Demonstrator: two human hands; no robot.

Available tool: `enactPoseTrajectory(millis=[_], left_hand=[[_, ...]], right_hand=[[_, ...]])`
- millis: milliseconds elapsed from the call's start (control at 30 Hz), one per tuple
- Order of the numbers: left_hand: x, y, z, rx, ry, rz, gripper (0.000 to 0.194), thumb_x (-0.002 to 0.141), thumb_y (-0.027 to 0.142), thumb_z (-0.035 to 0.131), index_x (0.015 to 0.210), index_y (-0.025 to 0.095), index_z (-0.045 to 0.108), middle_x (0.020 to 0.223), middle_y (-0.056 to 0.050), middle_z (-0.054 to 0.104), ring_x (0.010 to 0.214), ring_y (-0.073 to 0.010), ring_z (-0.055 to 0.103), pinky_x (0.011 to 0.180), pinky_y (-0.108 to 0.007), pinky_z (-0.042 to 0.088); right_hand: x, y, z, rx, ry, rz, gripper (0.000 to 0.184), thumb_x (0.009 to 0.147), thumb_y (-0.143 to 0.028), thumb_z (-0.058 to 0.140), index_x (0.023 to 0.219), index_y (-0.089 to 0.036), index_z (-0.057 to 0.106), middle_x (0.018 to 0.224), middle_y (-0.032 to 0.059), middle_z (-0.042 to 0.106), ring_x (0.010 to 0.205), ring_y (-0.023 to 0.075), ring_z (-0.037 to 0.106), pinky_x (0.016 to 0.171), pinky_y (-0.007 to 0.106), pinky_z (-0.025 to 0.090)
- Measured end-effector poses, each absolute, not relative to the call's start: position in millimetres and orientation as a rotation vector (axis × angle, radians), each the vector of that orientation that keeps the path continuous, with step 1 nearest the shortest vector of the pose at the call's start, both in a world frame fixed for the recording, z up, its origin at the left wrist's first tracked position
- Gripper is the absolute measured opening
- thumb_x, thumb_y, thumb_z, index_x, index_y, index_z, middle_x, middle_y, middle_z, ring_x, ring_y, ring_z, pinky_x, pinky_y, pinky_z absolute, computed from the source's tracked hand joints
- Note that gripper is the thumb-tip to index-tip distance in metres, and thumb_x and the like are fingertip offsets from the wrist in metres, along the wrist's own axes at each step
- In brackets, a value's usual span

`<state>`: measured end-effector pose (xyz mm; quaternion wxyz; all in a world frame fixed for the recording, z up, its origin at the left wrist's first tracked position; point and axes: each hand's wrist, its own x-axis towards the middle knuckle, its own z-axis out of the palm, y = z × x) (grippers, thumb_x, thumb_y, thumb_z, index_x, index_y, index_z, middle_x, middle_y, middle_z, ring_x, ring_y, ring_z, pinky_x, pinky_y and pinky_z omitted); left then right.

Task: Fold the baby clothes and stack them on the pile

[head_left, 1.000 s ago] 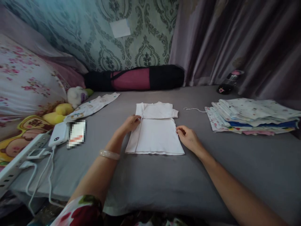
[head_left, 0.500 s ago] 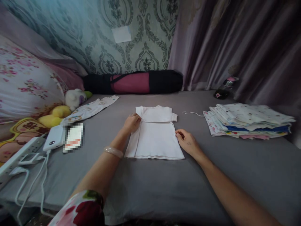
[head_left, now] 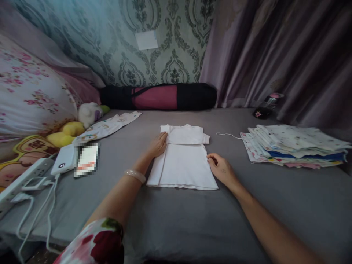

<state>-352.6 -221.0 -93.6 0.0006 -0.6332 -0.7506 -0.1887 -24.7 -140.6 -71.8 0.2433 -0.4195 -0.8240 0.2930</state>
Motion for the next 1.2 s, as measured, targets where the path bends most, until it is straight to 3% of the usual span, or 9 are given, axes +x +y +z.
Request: enactPoseTrajectory(millis=[267, 500, 933, 1200], left_hand=[[-351.3, -221.6, -93.4, -1.936, -2.418, -0.527, 0.056, 0.09, 0.02, 0.031, 0.144, 0.01, 0.038, 0.152, -0.013, 0.038, 0.142, -0.0231, 0.032, 0.118, -0.04, 0.028], [-346.5, -226.1, -86.7, -1.955, -2.424, -0.55, 0.055, 0.091, 0.021, 0.031, 0.144, 0.006, 0.037, 0.152, -0.017, 0.037, 0.142, -0.0248, 0.032, 0.117, -0.042, 0.028], [-344.6, -232.2, -87.1, -1.888, -2.413, -0.674, 0.05, 0.093, 0.025, 0.034, 0.139, 0.009, 0.045, 0.148, -0.017, 0.044, 0.135, -0.0251, 0.043, 0.114, -0.042, 0.034], [-345.3, -239.8, -88.5, -1.859, -2.465, -0.7, 0.05, 0.093, 0.03, 0.038, 0.139, 0.011, 0.045, 0.149, -0.015, 0.042, 0.136, -0.0248, 0.042, 0.115, -0.04, 0.031]], right_hand=[[-23.1, -138.1, -74.6, -1.111, -2.264, 0.821, 0.027, 0.085, -0.031, 0.043, 0.097, -0.02, 0.065, 0.085, 0.0049, 0.07, 0.072, 0.0175, 0.062, 0.065, 0.027, 0.042], [-24.0, -140.6, -72.7, -1.092, -2.264, 0.783, 0.028, 0.085, -0.031, 0.044, 0.098, -0.019, 0.066, 0.086, 0.0061, 0.071, 0.068, 0.0169, 0.06, 0.064, 0.028, 0.042], [-24.6, -142.5, -71.7, -1.1, -2.304, 0.715, 0.024, 0.087, -0.025, 0.044, 0.099, -0.02, 0.064, 0.092, 0.0068, 0.071, 0.08, 0.0196, 0.064, 0.073, 0.029, 0.044], [-23.8, -142.7, -70.1, -1.096, -2.302, 0.733, 0.024, 0.087, -0.027, 0.045, 0.098, -0.021, 0.065, 0.089, 0.0054, 0.071, 0.073, 0.0177, 0.062, 0.067, 0.027, 0.043]])
